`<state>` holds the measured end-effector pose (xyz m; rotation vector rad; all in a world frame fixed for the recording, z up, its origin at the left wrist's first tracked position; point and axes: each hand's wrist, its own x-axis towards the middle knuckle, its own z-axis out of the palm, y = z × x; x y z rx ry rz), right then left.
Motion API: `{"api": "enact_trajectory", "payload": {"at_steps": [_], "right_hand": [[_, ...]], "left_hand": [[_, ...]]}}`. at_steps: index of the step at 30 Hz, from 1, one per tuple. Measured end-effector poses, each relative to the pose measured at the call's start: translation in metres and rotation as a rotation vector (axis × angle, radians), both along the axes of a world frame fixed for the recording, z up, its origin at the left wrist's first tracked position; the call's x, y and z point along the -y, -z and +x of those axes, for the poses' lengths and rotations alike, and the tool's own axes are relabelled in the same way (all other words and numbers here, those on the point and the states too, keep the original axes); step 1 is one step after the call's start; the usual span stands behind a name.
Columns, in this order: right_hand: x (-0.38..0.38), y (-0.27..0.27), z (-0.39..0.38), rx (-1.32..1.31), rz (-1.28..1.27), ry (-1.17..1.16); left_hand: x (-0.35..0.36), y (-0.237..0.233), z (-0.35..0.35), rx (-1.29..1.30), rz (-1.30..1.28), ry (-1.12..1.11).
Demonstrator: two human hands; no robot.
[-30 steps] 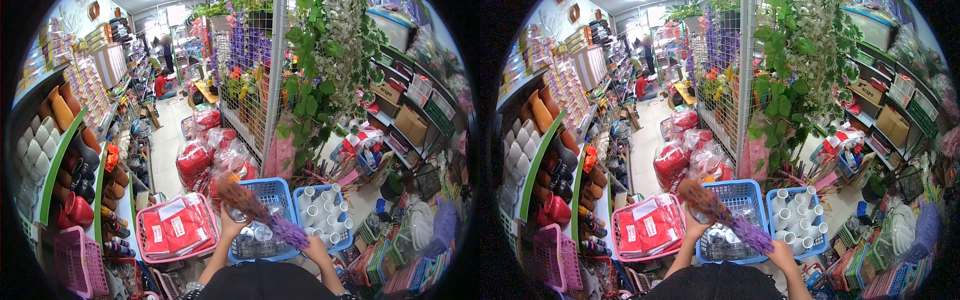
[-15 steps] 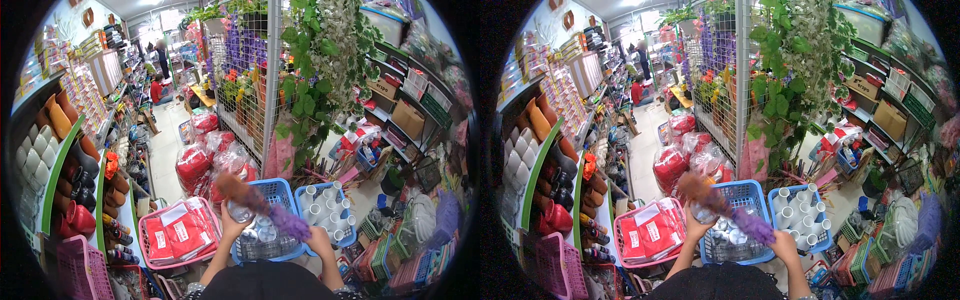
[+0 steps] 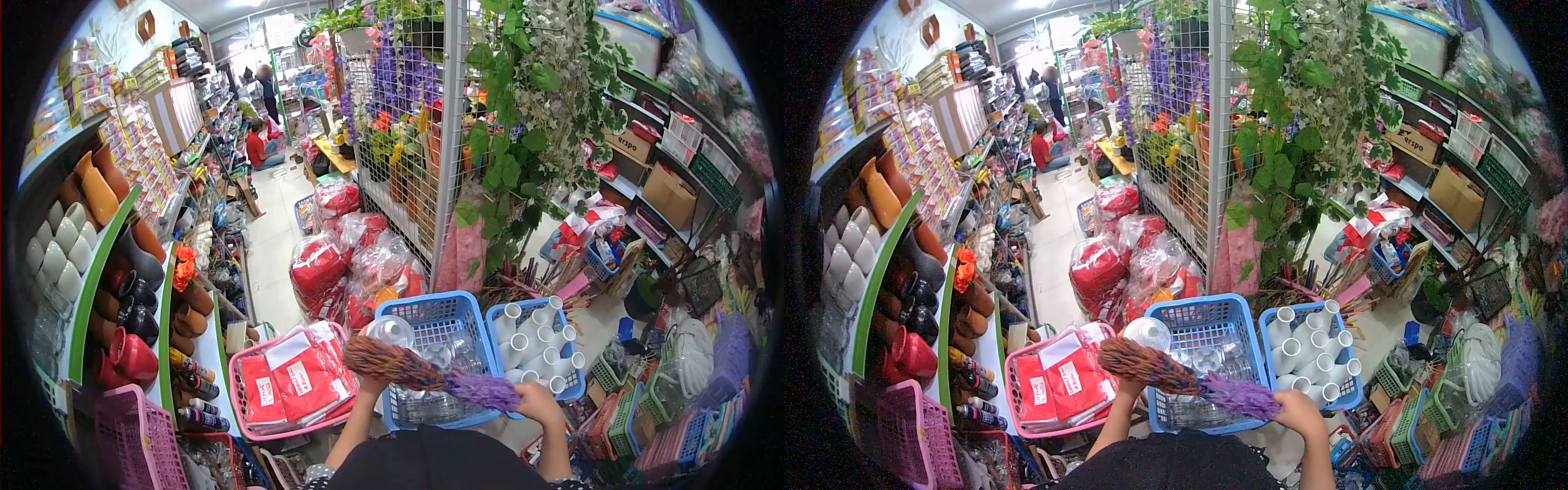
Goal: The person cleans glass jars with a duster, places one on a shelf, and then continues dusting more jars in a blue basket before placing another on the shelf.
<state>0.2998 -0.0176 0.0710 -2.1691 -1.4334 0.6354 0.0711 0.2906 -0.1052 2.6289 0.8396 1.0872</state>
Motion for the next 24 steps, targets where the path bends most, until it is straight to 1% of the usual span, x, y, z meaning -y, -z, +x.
{"api": "enact_trajectory", "payload": {"at_steps": [1, 2, 3, 4, 5, 7, 9, 10, 11, 13, 18, 19, 20, 21, 22, 23, 24], "right_hand": [[-0.002, 0.002, -0.003, 0.0, 0.0, 0.001], [-0.006, 0.003, -0.009, -0.008, 0.006, 0.095], [-0.009, 0.006, -0.015, -0.017, 0.012, 0.191], [-0.014, 0.015, -0.018, -0.017, 0.01, 0.194], [-0.021, 0.025, -0.022, -0.049, 0.041, 0.217], [-0.027, 0.035, -0.029, -0.084, 0.072, 0.239], [-0.03, 0.032, -0.037, -0.072, 0.089, -0.025], [-0.03, 0.033, -0.035, 0.014, 0.034, -0.096], [-0.031, 0.03, -0.034, 0.012, 0.036, -0.091], [-0.033, 0.021, -0.033, -0.047, 0.013, 0.071], [-0.04, 0.027, -0.032, -0.019, 0.011, 0.083], [-0.041, 0.029, -0.035, -0.072, 0.018, 0.099], [-0.042, 0.031, -0.038, -0.125, 0.024, 0.116], [-0.044, 0.037, -0.04, -0.124, 0.024, 0.113], [-0.045, 0.043, -0.043, -0.184, 0.084, 0.147], [-0.047, 0.046, -0.046, -0.244, 0.144, 0.182], [-0.048, 0.042, -0.051, -0.232, 0.155, 0.244]], "left_hand": [[0.012, -0.029, 0.003, 0.0, 0.0, 0.001], [0.036, -0.089, 0.008, 0.271, -0.341, 0.002], [0.049, -0.121, 0.01, 0.541, -0.684, 0.005], [0.046, -0.114, 0.013, 0.568, -0.722, 0.06], [0.049, -0.122, 0.012, 0.512, -0.689, 0.101], [0.052, -0.115, 0.012, 0.404, -0.589, 0.0], [0.028, -0.025, 0.012, -0.086, -0.119, 0.063], [0.028, -0.027, 0.012, -0.089, -0.118, 0.069], [0.028, -0.028, 0.012, -0.104, -0.18, 0.069], [0.029, -0.038, 0.012, -0.13, -0.308, 0.063], [0.038, -0.062, 0.016, -0.181, -0.633, 0.034], [0.039, -0.063, 0.016, -0.191, -0.697, 0.027], [0.044, -0.07, 0.02, 0.338, -1.111, 0.149], [0.048, -0.078, 0.021, 0.341, -1.11, 0.147], [0.052, -0.086, 0.021, 0.537, -1.328, 0.3], [0.057, -0.106, 0.022, 0.737, -1.537, 0.461], [0.059, -0.106, 0.023, 0.837, -1.625, 0.439]]}}
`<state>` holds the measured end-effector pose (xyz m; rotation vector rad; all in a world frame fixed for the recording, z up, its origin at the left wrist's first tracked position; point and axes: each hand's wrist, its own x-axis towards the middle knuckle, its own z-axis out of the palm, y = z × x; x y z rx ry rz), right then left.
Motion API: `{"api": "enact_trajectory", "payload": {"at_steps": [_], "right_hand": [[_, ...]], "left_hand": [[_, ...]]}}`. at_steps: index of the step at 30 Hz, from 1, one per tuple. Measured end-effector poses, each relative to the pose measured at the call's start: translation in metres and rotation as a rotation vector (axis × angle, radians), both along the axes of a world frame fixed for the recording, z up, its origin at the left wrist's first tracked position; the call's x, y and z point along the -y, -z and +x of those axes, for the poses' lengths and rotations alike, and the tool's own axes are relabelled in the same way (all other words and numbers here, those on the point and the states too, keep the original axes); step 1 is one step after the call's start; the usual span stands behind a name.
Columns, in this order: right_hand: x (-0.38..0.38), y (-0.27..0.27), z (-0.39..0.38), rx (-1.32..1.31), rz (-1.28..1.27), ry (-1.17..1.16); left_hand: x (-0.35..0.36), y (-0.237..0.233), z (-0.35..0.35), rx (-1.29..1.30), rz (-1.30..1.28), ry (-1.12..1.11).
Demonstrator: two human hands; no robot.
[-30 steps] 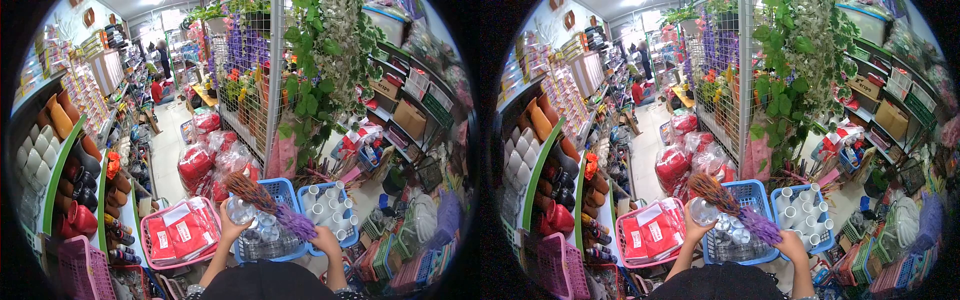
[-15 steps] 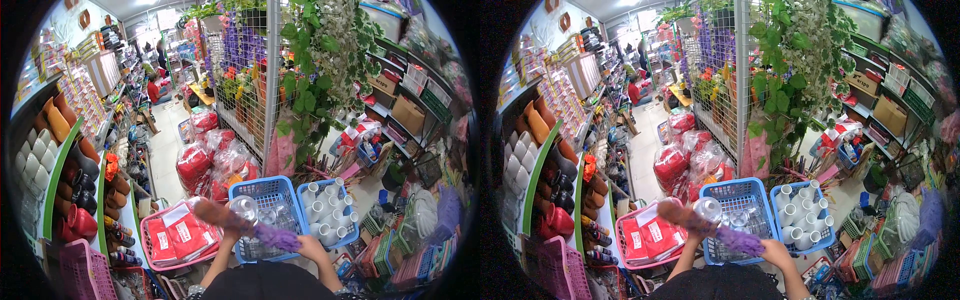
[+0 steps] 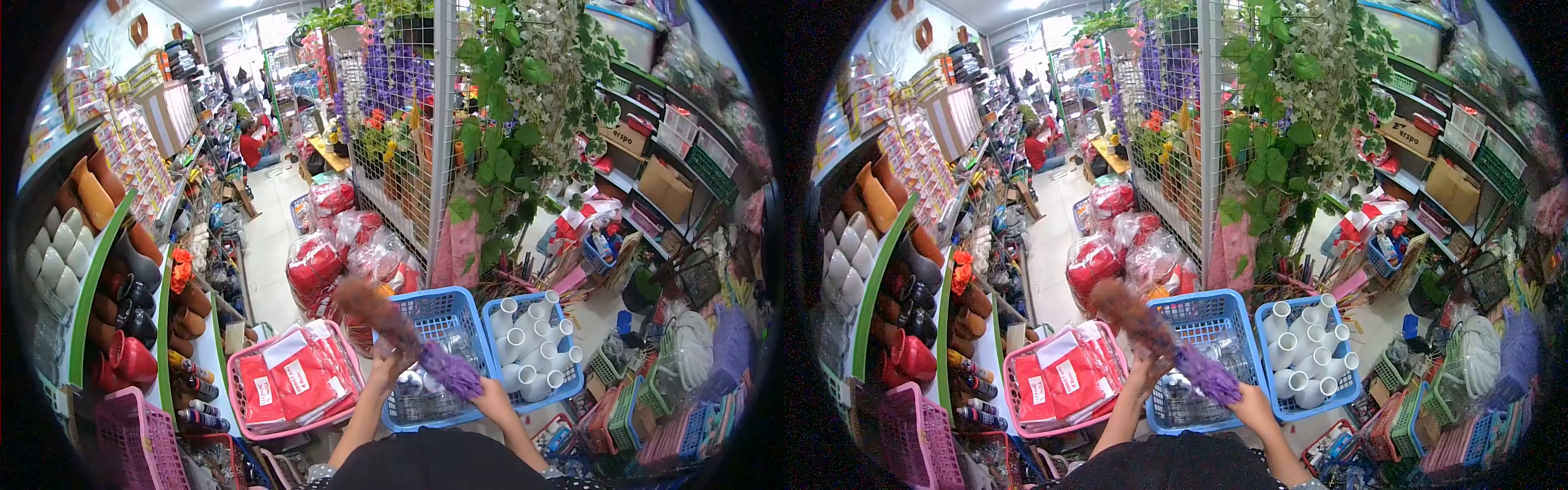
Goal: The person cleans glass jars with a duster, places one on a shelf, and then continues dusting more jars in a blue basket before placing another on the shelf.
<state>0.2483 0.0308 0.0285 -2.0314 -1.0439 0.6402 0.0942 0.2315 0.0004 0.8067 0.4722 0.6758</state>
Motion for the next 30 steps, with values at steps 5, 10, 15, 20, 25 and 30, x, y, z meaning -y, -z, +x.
{"api": "enact_trajectory", "payload": {"at_steps": [5, 10, 15, 20, 25, 30], "right_hand": [[0.018, 0.032, 0.005, -0.048, 0.081, 0.021], [0.032, -0.005, 0.007, 0.209, -0.037, -0.143], [0.037, 0.002, 0.023, 0.074, -0.04, 0.003], [0.043, -0.004, 0.033, 0.216, -0.083, -0.054], [0.042, -0.015, 0.042, 0.072, -0.004, 0.0], [0.044, -0.025, 0.045, -0.023, 0.008, 0.034]], "left_hand": [[-0.003, 0.01, 0.001, 0.147, -0.108, -0.055], [-0.012, 0.034, 0.002, 0.323, -0.24, -0.153], [-0.005, 0.02, 0.009, 0.285, -0.112, -0.156], [-0.009, 0.031, 0.011, 0.322, -0.094, -0.107], [0.005, 0.0, 0.017, 0.407, -0.152, -0.148], [0.01, -0.007, 0.019, 0.297, 0.085, -0.084]]}}
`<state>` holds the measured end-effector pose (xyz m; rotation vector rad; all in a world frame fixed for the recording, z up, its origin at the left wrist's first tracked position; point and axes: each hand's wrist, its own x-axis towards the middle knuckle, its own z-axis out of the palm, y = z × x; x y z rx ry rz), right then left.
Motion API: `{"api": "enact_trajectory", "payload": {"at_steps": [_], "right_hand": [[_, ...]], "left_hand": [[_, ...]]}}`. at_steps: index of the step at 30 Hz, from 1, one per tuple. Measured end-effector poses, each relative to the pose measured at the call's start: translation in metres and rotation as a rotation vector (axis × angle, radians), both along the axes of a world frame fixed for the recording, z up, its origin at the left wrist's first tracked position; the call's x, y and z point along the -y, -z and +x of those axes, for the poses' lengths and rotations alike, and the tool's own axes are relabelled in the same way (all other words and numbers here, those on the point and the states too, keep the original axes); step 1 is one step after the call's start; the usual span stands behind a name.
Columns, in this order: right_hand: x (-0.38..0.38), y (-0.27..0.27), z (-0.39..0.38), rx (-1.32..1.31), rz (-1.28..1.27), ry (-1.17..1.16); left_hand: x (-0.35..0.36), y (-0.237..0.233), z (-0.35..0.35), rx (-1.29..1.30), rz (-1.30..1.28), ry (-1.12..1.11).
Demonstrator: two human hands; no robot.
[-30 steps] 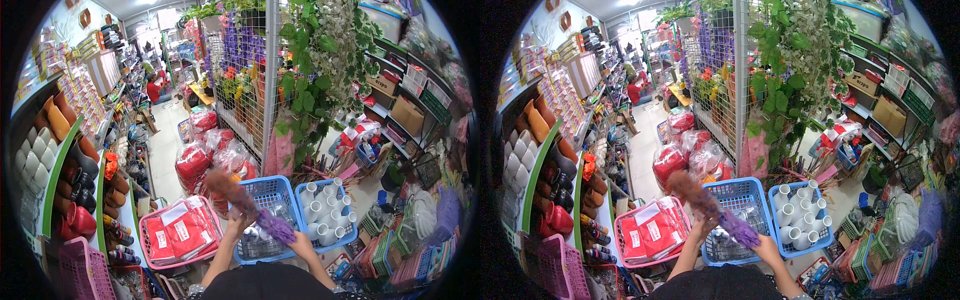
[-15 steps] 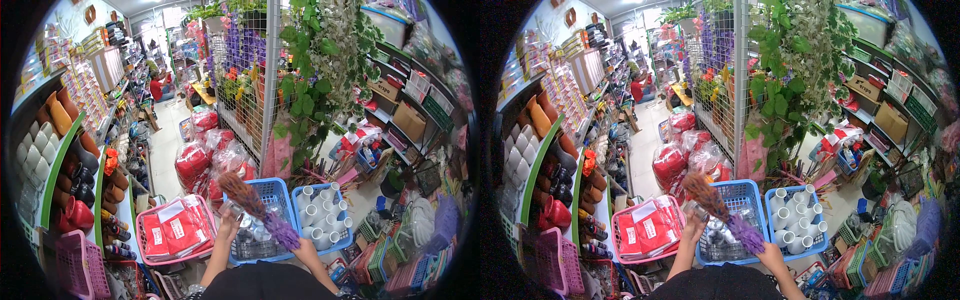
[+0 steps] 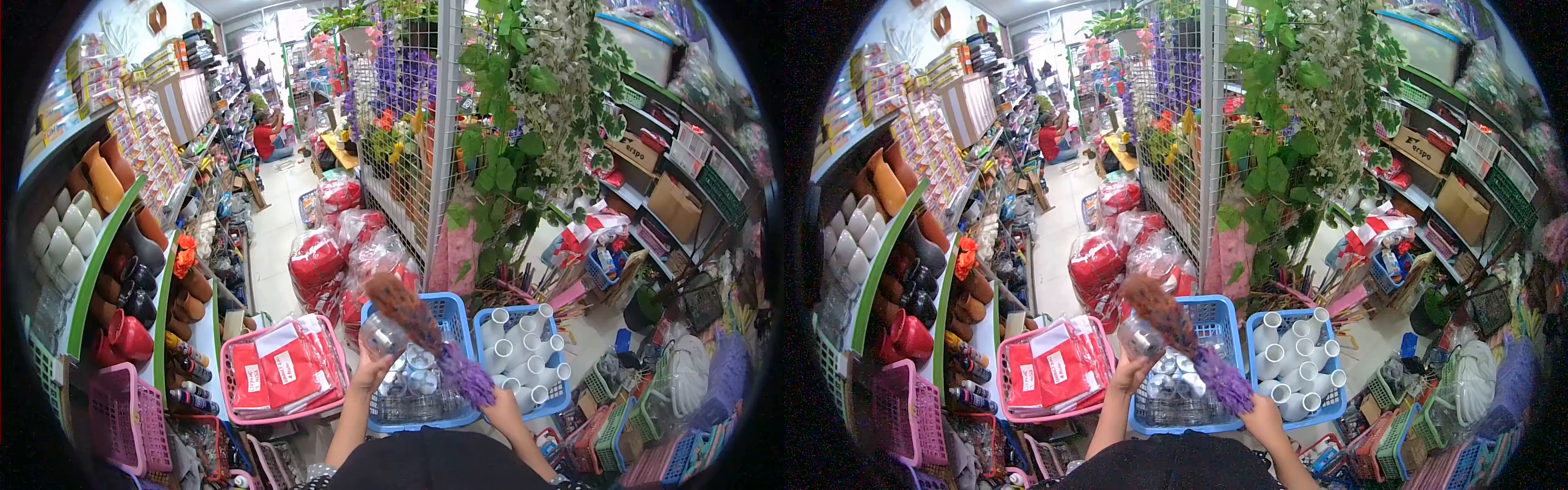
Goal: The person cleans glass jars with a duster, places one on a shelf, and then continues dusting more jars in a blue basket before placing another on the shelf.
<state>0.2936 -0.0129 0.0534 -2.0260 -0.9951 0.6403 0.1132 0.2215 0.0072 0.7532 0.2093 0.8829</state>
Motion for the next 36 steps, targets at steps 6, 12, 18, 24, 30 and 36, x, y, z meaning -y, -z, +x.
{"api": "enact_trajectory", "payload": {"at_steps": [6, 12, 18, 24, 30, 36], "right_hand": [[0.012, -0.001, 0.012, 0.111, -0.108, -0.16], [0.011, 0.013, 0.017, -0.019, -0.036, -0.04], [0.011, -0.007, 0.013, 0.321, -0.064, -0.107], [0.004, -0.006, 0.014, 0.343, -0.047, -0.135], [0.0, 0.003, 0.022, 0.308, -0.019, -0.1], [-0.01, -0.003, 0.035, 0.232, 0.074, 0.057]], "left_hand": [[-0.013, -0.002, 0.013, -0.375, 0.374, -0.377], [-0.007, -0.015, 0.02, -0.539, 0.428, -0.519], [-0.02, -0.003, 0.018, -1.223, 1.205, -0.686], [-0.034, 0.024, 0.037, -1.526, 1.391, -1.157], [0.001, -0.056, 0.049, -1.117, 0.761, -0.842], [0.004, -0.064, 0.048, -0.97, 0.604, -0.806]]}}
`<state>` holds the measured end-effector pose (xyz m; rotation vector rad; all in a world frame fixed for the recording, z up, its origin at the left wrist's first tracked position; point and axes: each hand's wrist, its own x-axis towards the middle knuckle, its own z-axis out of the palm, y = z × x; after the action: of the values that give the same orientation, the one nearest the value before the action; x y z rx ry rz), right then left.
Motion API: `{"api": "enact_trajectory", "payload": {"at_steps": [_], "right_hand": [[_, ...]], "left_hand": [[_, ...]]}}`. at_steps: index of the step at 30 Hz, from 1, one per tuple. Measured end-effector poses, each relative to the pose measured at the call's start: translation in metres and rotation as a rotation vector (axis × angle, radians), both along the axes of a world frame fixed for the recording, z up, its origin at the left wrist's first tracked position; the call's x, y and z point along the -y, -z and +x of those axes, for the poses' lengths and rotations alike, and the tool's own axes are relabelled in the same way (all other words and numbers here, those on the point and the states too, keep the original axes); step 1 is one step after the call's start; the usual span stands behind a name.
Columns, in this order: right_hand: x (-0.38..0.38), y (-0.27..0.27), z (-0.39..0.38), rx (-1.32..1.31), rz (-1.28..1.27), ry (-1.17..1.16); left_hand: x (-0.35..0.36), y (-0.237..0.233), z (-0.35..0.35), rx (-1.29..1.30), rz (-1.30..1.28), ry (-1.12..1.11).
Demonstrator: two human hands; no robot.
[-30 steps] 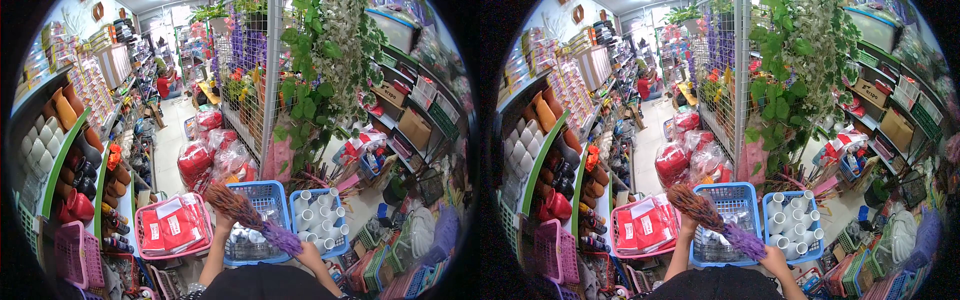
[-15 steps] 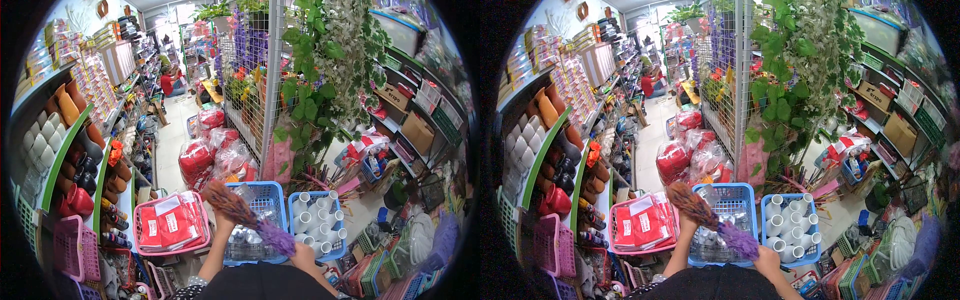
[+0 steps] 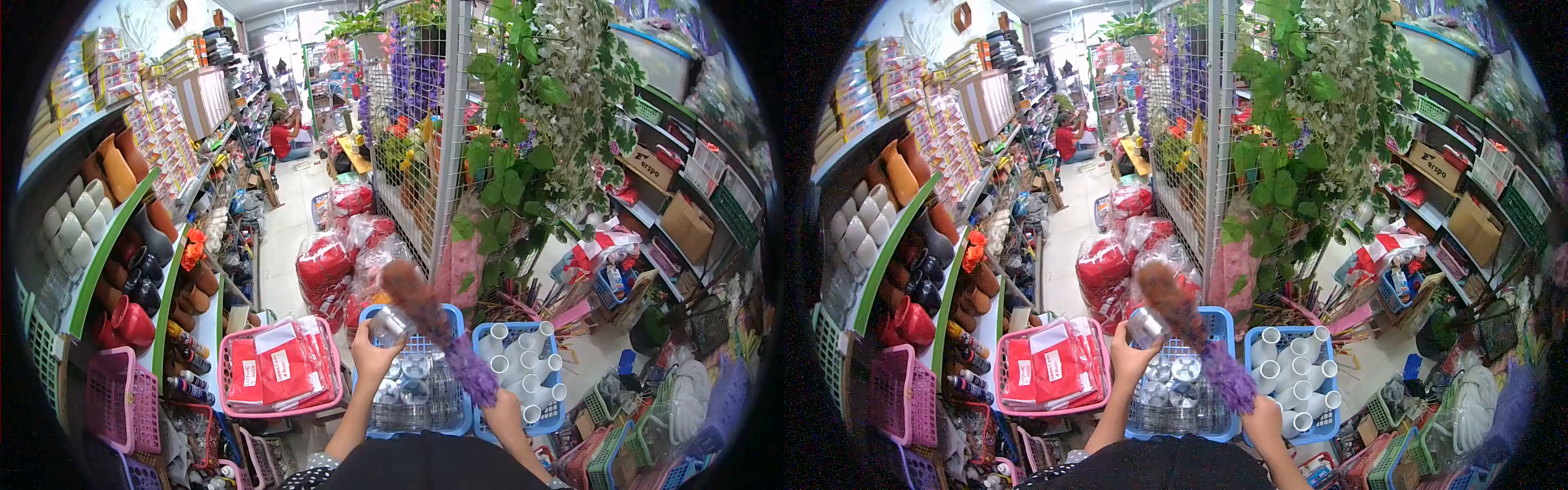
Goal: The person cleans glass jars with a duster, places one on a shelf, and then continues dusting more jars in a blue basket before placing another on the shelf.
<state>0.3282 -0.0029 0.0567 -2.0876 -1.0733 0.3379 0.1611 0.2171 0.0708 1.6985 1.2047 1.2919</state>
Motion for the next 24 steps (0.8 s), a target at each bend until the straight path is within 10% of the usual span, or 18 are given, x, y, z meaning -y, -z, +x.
{"api": "enact_trajectory", "payload": {"at_steps": [5, 12, 17, 23, 24], "right_hand": [[0.0, -0.001, 0.005, 0.08, 0.008, -0.096], [0.004, 0.012, 0.019, -0.034, 0.026, -0.235], [-0.014, 0.016, 0.009, -0.134, 0.07, -0.134], [-0.016, 0.018, 0.01, -0.024, -0.053, -0.239], [-0.017, 0.019, 0.008, -0.012, -0.049, -0.19]], "left_hand": [[-0.024, 0.043, -0.006, -0.278, 0.411, 0.039], [-0.015, 0.017, -0.005, 0.836, -0.385, 0.598], [-0.013, 0.036, -0.001, 0.867, -0.707, 0.562], [-0.009, 0.035, 0.003, 1.698, -0.886, 1.187], [-0.008, 0.036, 0.0, 1.702, -1.043, 1.016]]}}
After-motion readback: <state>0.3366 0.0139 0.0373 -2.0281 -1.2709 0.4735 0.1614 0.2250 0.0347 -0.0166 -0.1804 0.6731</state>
